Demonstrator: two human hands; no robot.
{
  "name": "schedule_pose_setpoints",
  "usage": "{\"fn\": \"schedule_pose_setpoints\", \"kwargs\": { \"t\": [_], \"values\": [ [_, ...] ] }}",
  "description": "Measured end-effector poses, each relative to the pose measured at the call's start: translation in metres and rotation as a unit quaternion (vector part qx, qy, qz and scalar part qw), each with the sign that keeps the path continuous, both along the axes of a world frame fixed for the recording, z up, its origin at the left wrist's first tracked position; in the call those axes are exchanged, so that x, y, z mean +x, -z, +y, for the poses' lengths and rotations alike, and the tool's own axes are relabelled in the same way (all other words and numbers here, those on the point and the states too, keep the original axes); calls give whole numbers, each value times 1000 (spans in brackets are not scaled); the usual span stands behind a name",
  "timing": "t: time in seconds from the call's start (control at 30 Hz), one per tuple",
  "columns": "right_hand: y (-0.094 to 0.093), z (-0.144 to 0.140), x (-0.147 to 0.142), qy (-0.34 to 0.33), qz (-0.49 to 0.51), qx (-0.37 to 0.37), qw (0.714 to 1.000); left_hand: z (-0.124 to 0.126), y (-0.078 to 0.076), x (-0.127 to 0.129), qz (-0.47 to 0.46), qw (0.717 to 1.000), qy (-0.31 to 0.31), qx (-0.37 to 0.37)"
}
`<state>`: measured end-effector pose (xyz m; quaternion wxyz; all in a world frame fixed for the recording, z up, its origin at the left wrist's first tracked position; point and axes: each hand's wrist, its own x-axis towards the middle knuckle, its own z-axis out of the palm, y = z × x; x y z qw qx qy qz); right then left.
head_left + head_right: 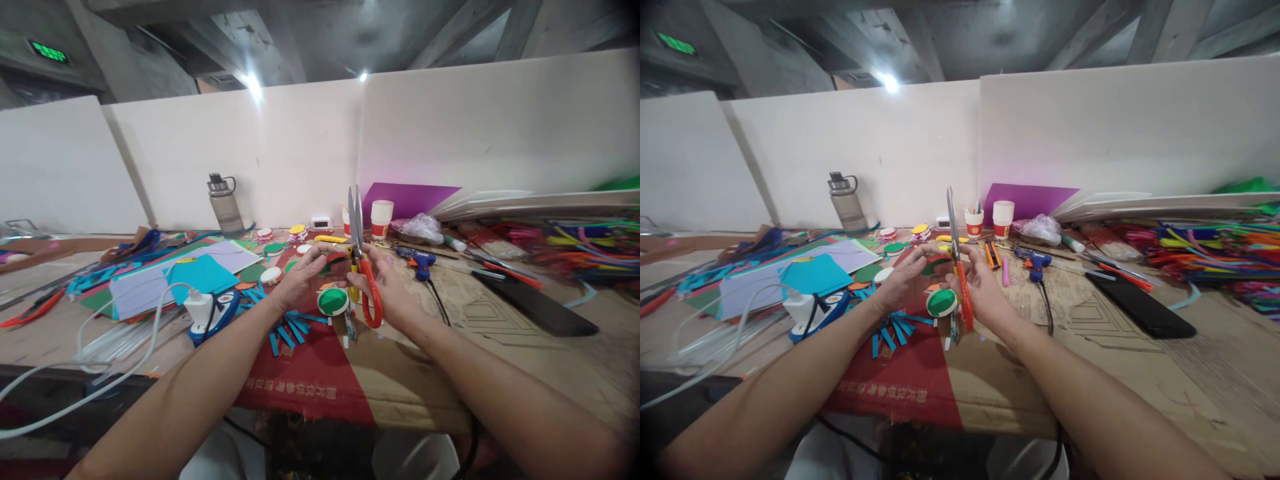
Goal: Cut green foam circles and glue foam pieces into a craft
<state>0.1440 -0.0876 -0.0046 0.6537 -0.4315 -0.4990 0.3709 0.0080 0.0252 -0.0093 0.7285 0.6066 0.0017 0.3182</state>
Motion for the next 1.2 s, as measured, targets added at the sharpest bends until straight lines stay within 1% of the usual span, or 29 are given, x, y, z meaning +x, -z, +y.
{"fn": "schedule_pose_setpoints", "kwargs": {
  "t": [0.13,0.23,0.4,0.47,0.53,0.6,0.67,0.8,0.93,1.07,1.2],
  "values": [
    [2,-4,1,-28,2,23,999,1,-6,-2,-11,1000,-17,22],
    [2,-7,1,-50,6,33,998,3,-10,-4,-32,999,-35,14],
    [3,-8,4,-52,-19,34,998,6,-10,-8,-50,998,-41,17],
    [3,-9,6,-61,-32,24,997,7,-10,-8,-51,997,-49,15],
    [2,-11,6,-70,-64,-7,995,8,-11,-8,-56,996,-67,5],
    [0,-15,5,-70,-110,-41,991,9,-13,-8,-66,993,-96,-11],
    [-4,-18,3,-67,-155,-61,984,11,-14,-8,-76,989,-128,-24],
    [-7,-22,0,-53,-216,-75,972,15,-17,-9,-81,982,-166,-32],
    [-5,-19,1,-40,-257,-99,961,16,-19,-9,-86,976,-197,-21],
    [1,-16,1,-39,-293,-85,951,16,-19,-9,-85,974,-207,-14],
    [4,-16,-1,-39,-288,-88,953,18,-16,-8,-74,974,-212,-2]
  ]
}}
